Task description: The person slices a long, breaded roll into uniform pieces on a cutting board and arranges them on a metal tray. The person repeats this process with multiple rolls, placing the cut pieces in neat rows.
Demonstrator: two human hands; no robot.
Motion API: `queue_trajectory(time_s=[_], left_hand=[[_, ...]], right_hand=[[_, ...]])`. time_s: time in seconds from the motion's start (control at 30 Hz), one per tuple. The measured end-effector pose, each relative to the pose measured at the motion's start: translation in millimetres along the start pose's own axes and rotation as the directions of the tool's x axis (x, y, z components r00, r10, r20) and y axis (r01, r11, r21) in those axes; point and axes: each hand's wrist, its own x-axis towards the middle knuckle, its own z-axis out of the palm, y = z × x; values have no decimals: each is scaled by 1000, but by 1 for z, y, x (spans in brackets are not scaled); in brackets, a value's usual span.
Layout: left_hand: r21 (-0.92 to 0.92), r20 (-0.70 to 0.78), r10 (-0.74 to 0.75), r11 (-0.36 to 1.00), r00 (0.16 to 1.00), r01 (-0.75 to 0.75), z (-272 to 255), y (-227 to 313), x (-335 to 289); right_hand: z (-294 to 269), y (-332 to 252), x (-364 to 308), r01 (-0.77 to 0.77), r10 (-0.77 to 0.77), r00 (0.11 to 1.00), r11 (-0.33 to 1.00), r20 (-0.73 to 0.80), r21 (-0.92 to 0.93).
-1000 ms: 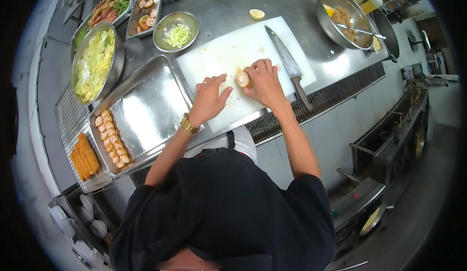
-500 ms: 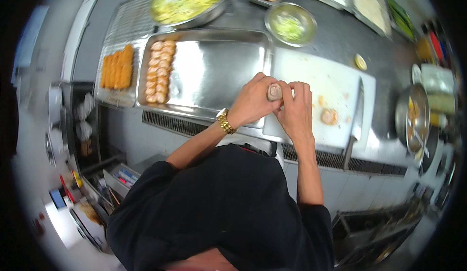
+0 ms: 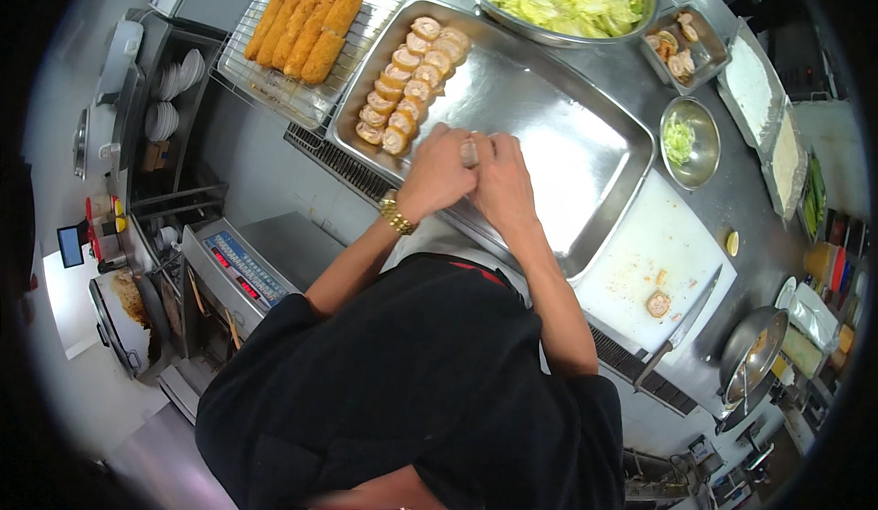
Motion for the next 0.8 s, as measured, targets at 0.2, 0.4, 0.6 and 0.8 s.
queue_trajectory(time_s=[0.2, 0.4, 0.6, 0.8], left_hand=[[-118, 52, -173, 977, 984, 178, -71, -77, -9], [-206, -26, -128, 971, 991, 120, -119, -111, 8], [-233, 113, 155, 964, 981, -126, -115, -114, 46], [-96, 333, 424, 904, 843, -417, -107, -106, 82]], right_hand=[[58, -29, 38, -327, 263, 922, 923, 285, 204], [82, -39, 40, -472, 434, 878, 855, 202, 216], [85, -49, 37, -529, 490, 847, 816, 204, 236], [81, -54, 32, -541, 505, 841, 784, 193, 304]])
